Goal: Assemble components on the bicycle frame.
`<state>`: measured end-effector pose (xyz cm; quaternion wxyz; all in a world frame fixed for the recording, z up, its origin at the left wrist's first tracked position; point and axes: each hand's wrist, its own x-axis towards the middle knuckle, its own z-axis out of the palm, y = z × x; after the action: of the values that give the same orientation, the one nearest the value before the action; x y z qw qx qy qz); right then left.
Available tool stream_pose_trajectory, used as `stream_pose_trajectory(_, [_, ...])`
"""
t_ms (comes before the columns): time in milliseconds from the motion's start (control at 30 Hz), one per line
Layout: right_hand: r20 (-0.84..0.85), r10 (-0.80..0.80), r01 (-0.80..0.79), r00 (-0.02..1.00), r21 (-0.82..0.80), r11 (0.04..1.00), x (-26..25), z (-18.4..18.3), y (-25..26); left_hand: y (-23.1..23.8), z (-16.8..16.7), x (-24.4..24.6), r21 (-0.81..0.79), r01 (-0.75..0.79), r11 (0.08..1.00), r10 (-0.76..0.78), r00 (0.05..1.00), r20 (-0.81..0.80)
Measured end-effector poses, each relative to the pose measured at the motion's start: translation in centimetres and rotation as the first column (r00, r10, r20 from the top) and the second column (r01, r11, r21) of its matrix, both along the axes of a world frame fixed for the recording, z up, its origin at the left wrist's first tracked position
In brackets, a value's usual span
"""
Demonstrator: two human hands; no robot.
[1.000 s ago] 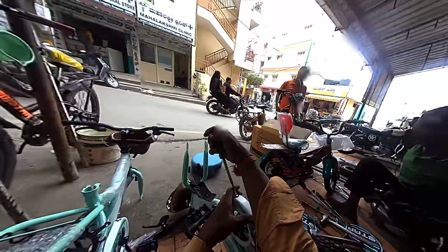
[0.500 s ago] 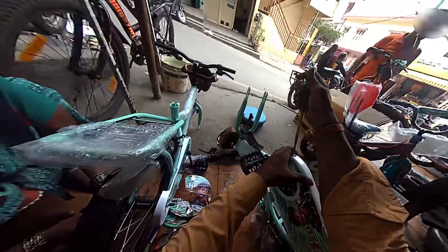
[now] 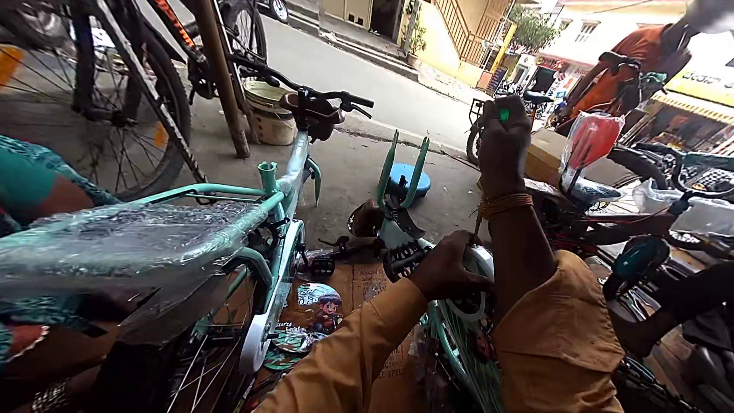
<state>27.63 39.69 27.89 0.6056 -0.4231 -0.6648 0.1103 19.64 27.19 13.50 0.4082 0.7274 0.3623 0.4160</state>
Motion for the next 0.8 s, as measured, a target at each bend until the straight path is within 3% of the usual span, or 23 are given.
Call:
stream_pose_trajectory(67, [0.048, -0.082, 0.077, 0.995, 0.103, 0.992, -0.1, 0.4, -1.0, 0.1, 0.3, 0.0, -0.022, 0.007, 1.0, -0.008, 1.0, -0.017])
stream_pose_trajectory(133, [0.049, 0.124, -0.127, 0.991, 0.073, 0.989, -0.2, 1.0, -2.0, 0.3, 0.4, -0.2, -0.032, 0.012, 0.999, -0.012, 1.0, -0.018])
stream_pose_trajectory(200, [-0.044, 0.393, -0.395, 0.918, -0.059, 0.917, 0.1, 1.8, -2.6, 0.2, 0.3, -0.2, -0.03, 0.014, 0.999, -0.014, 1.0, -0.02])
stream_pose_trajectory(300, [-0.31, 0.646, -0.714, 0.698, -0.217, 0.666, 1.4, 2.6, -1.6, 0.1, 0.3, -0.3, -0.022, 0.011, 1.0, -0.012, 0.999, -0.035])
stream_pose_trajectory(367, [-0.464, 0.707, -0.842, 0.534, -0.21, 0.498, 1.9, 2.2, -0.5, 0.3, 0.3, -0.2, -0.02, 0.013, 1.0, -0.014, 0.999, -0.036])
stream_pose_trajectory(433, [-0.509, 0.758, -0.911, 0.408, -0.175, 0.373, 2.1, 1.7, 0.6, 0.5, 0.3, -0.3, -0.035, 0.018, 0.999, -0.019, 0.999, -0.027])
stream_pose_trajectory(467, [-0.488, 0.767, -0.908, 0.416, -0.177, 0.38, 1.9, 1.6, 0.7, 0.6, 0.3, -0.4, -0.032, 0.019, 0.999, -0.02, 0.999, -0.03])
stream_pose_trajectory(500, [-0.425, 0.751, -0.861, 0.506, -0.194, 0.47, 1.6, 1.5, 0.6, 0.6, 0.3, -0.4, -0.024, 0.021, 0.999, -0.022, 0.999, -0.031])
stream_pose_trajectory(533, [-0.341, 0.68, -0.757, 0.649, -0.199, 0.623, 1.1, 1.6, -0.1, 0.6, 0.3, -0.4, -0.013, 0.021, 1.0, -0.021, 0.999, -0.026])
stream_pose_trajectory(600, [-0.141, 0.382, -0.396, 0.913, -0.09, 0.914, -0.5, 1.1, -0.8, 0.3, -0.1, -0.2, 0.007, 0.014, 1.0, -0.014, 1.0, 0.001])
stream_pose_trajectory(633, [-0.06, 0.216, -0.217, 0.975, -0.015, 0.976, -0.9, 0.8, -0.9, 0.2, -0.2, -0.2, 0.012, 0.015, 1.0, -0.015, 1.0, 0.012])
stream_pose_trajectory(700, [0.005, 0.043, -0.044, 0.999, 0.046, 0.998, -1.0, 1.0, -1.0, 0.4, -0.1, -0.1, 0.007, 0.026, 1.0, -0.026, 0.999, 0.021])
stream_pose_trajectory(733, [0.005, 0.075, -0.076, 0.997, 0.021, 0.997, -0.8, 1.1, -1.1, 0.5, 0.0, -0.1, 0.001, 0.028, 1.0, -0.028, 0.999, 0.018])
stream_pose_trajectory(800, [-0.084, 0.293, -0.301, 0.952, -0.109, 0.947, -0.3, 1.4, -1.3, 0.4, 0.1, -0.3, -0.015, 0.03, 0.999, -0.03, 1.0, -0.008])
